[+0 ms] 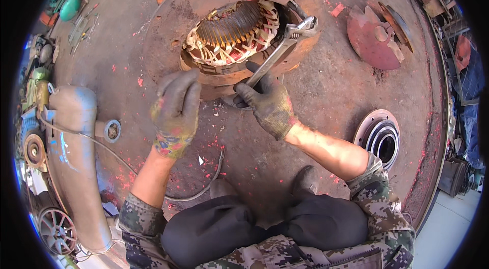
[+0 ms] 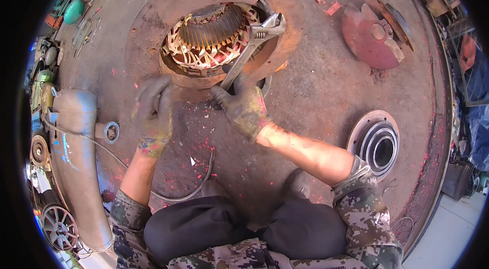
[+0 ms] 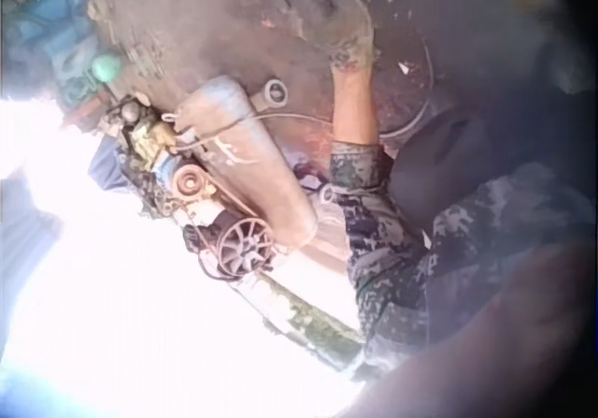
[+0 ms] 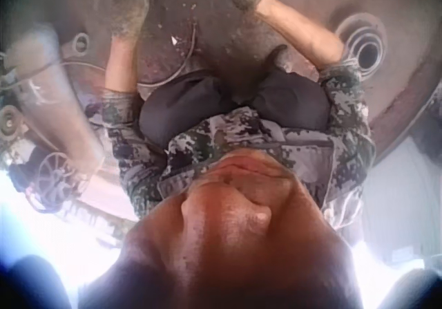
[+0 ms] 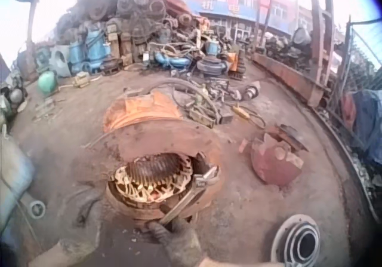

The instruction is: The person is working on a large, rusty mechanical part, likely a differential housing, using a wrench to tighten or loosen bolts. They manipulate the part, turning it over and adjusting its position while seated on the floor.

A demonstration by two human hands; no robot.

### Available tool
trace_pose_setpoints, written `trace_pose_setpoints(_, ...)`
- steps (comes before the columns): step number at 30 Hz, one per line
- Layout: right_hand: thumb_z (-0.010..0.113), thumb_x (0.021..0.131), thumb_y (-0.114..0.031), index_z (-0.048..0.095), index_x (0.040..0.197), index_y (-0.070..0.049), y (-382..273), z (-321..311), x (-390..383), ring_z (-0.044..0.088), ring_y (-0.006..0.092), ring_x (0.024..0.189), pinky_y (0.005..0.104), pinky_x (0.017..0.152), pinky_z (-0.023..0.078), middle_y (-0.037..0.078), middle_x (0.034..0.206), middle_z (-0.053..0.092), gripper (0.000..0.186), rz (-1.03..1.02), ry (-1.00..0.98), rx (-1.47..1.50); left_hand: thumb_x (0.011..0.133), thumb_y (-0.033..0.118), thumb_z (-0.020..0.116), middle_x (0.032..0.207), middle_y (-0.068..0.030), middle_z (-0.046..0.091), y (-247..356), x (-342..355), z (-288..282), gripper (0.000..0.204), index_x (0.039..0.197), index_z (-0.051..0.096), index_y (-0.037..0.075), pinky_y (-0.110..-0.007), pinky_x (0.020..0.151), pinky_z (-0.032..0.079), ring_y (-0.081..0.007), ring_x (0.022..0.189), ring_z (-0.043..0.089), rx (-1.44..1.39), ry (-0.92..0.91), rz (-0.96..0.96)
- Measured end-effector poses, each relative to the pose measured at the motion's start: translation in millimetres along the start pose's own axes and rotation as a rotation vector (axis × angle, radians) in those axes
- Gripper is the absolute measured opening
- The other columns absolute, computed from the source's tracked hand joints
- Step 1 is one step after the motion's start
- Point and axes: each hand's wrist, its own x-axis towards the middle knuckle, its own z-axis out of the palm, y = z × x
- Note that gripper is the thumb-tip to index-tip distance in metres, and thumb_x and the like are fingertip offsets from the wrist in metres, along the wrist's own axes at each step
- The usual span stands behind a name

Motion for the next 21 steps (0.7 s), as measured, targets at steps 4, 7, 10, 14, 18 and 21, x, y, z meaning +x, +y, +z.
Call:
trace_pose_setpoints(4,0.059,0.106,-0.014,0.029,0.157,-0.002,-19.8,1.9,-34.9,0.071,0.0252,0.095,0.0388,0.083,0.061,0.017,0.125,0.065,0.061,0.211,0.016,0.504,0.102,0.014,0.063,0.111,-0.0139,0.075,-20.9,65.6,-24.9,0.02,0.114,0.073,0.001,-0.037,0.086,0.055,-0.0266,0.098,0.072,0.334,0.329,0.178)
trace_pose_setpoints(7,0.06,0.104,-0.008,0.026,0.159,-0.002,-21.4,7.5,-68.3,0.07,0.0215,0.097,0.0354,0.082,0.062,0.015,0.123,0.064,0.065,-0.043,0.033,0.304,0.102,0.023,0.064,0.104,-0.0185,0.072,-24.4,108.9,-16.9,0.024,0.113,0.07,0.003,-0.044,0.082,0.055,-0.0349,0.092,0.07,0.151,0.413,0.097)
trace_pose_setpoints(10,0.06,0.102,-0.002,0.004,0.166,-0.01,-20.0,16.6,-70.5,0.07,0.0223,0.098,0.0362,0.08,0.063,0.015,0.125,0.063,0.085,-0.153,0.142,0.058,0.105,0.038,0.058,0.091,-0.0204,0.072,-39.5,114.5,3.4,0.036,0.11,0.071,0.004,-0.047,0.075,0.055,-0.0409,0.083,0.069,0.053,0.245,-0.044)
trace_pose_setpoints(14,0.064,0.098,0.001,0.018,0.166,-0.01,-4.1,17.1,-67.6,0.069,0.0176,0.094,0.0317,0.079,0.061,0.015,0.123,0.063,0.083,-0.206,0.203,-0.163,0.105,0.045,0.058,0.085,-0.0187,0.071,-42.5,105.0,5.7,0.041,0.105,0.071,0.007,-0.048,0.07,0.054,-0.0421,0.081,0.069,-0.035,0.259,-0.075)
trace_pose_setpoints(18,0.077,0.085,0.005,0.042,0.157,-0.007,-13.3,10.1,-55.0,0.071,0.0198,0.09,0.0313,0.08,0.06,0.013,0.113,0.065,0.081,-0.519,0.126,-0.817,0.104,0.047,0.059,0.092,-0.0165,0.072,-37.3,106.2,6.8,0.041,0.11,0.071,0.008,-0.044,0.074,0.054,-0.0374,0.086,0.07,-0.031,0.208,-0.071)
trace_pose_setpoints(21,0.079,0.075,0.003,0.066,0.131,-0.01,-25.0,0.2,-43.6,0.071,0.0248,0.084,0.0369,0.072,0.059,0.01,0.093,0.067,0.059,-0.489,0.157,-1.296,0.103,0.051,0.06,0.102,-0.0149,0.073,-41.6,103.3,2.6,0.046,0.119,0.07,0.009,-0.04,0.083,0.054,-0.0314,0.094,0.071,-0.06,0.151,-0.087)
